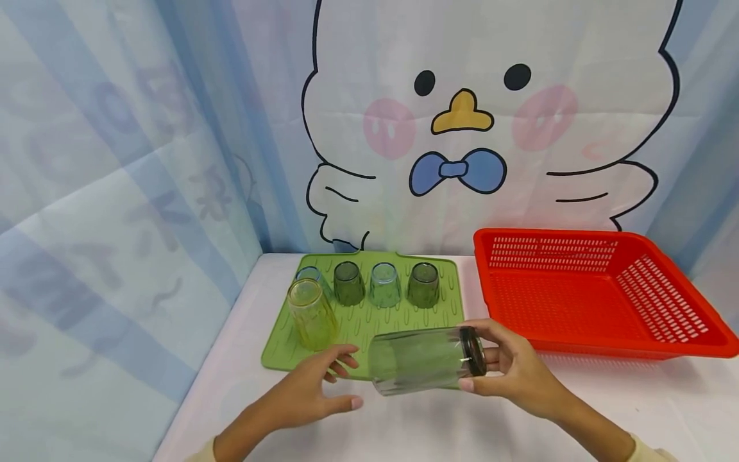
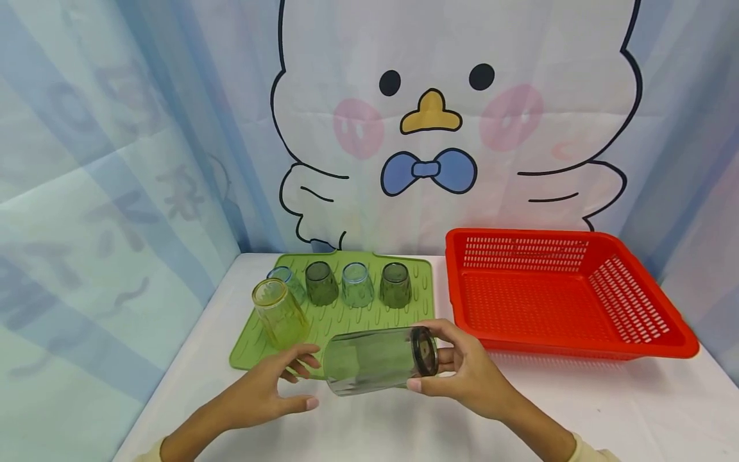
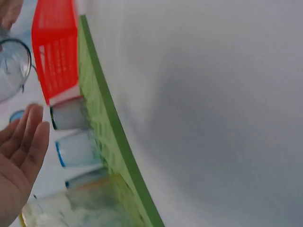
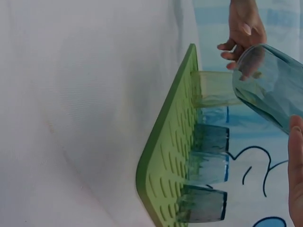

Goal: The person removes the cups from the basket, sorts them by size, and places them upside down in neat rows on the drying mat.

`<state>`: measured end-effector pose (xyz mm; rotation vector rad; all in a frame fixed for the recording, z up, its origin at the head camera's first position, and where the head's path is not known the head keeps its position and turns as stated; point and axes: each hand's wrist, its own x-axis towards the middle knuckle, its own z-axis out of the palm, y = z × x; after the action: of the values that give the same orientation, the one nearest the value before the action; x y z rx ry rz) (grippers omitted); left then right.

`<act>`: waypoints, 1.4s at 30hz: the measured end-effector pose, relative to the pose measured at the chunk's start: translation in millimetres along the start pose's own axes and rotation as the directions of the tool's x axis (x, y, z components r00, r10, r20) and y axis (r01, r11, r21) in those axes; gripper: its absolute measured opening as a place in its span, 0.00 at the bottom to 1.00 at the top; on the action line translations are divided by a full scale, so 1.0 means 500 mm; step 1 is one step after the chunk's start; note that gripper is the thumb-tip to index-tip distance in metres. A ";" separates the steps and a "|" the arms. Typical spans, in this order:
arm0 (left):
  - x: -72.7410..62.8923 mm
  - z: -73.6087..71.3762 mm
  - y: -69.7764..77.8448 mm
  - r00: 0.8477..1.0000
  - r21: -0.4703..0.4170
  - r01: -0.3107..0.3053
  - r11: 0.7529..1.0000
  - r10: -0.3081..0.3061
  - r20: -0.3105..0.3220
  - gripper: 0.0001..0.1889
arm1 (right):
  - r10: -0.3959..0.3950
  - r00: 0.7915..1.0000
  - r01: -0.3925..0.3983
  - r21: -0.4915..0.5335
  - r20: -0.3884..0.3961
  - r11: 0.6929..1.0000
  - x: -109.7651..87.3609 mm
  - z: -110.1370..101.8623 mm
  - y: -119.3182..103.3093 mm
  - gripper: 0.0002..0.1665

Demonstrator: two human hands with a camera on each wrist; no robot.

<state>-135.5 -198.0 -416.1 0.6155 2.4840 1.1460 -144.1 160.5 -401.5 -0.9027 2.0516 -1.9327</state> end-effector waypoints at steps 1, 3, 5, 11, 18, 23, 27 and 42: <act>-0.005 -0.008 -0.009 1.000 0.005 0.001 1.000 -0.001 0.016 0.38 | 0.001 1.000 -0.001 -0.011 -0.004 1.000 -0.001 -0.002 0.001 0.36; -0.015 -0.025 -0.027 0.999 0.019 -0.004 1.000 0.003 0.052 0.32 | 0.004 1.000 -0.005 -0.029 -0.013 1.000 -0.002 -0.005 0.002 0.36; -0.024 -0.046 -0.046 0.996 0.028 -0.022 0.999 0.020 0.086 0.27 | 0.011 1.000 -0.012 -0.046 -0.025 0.999 -0.003 -0.008 0.003 0.36; -0.038 -0.115 -0.117 0.989 0.032 -0.060 0.998 0.055 0.137 0.19 | 0.057 0.997 -0.063 -0.109 -0.060 0.992 0.002 -0.018 0.002 0.36; -0.031 -0.164 -0.202 0.999 0.148 -0.044 0.988 0.043 0.013 0.17 | 0.069 0.994 -0.084 -0.182 -0.088 0.980 0.022 -0.021 0.002 0.37; -0.016 -0.183 -0.236 0.994 0.212 -0.005 0.977 0.027 -0.102 0.20 | 0.071 0.994 -0.085 -0.187 -0.079 0.979 0.043 -0.021 -0.001 0.37; -0.003 -0.191 -0.253 0.990 0.266 0.025 0.964 0.013 -0.141 0.24 | 0.096 0.992 -0.109 -0.176 -0.077 0.978 0.063 -0.019 0.001 0.37; 0.028 -0.192 -0.272 0.995 0.345 0.058 0.937 -0.025 -0.098 0.31 | 0.207 0.974 -0.228 -0.360 -0.097 0.905 0.175 0.014 0.022 0.39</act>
<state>-225.0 -330.5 -464.0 0.6086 2.7918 0.7370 -213.6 107.3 -389.2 -0.6509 2.4811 -1.5011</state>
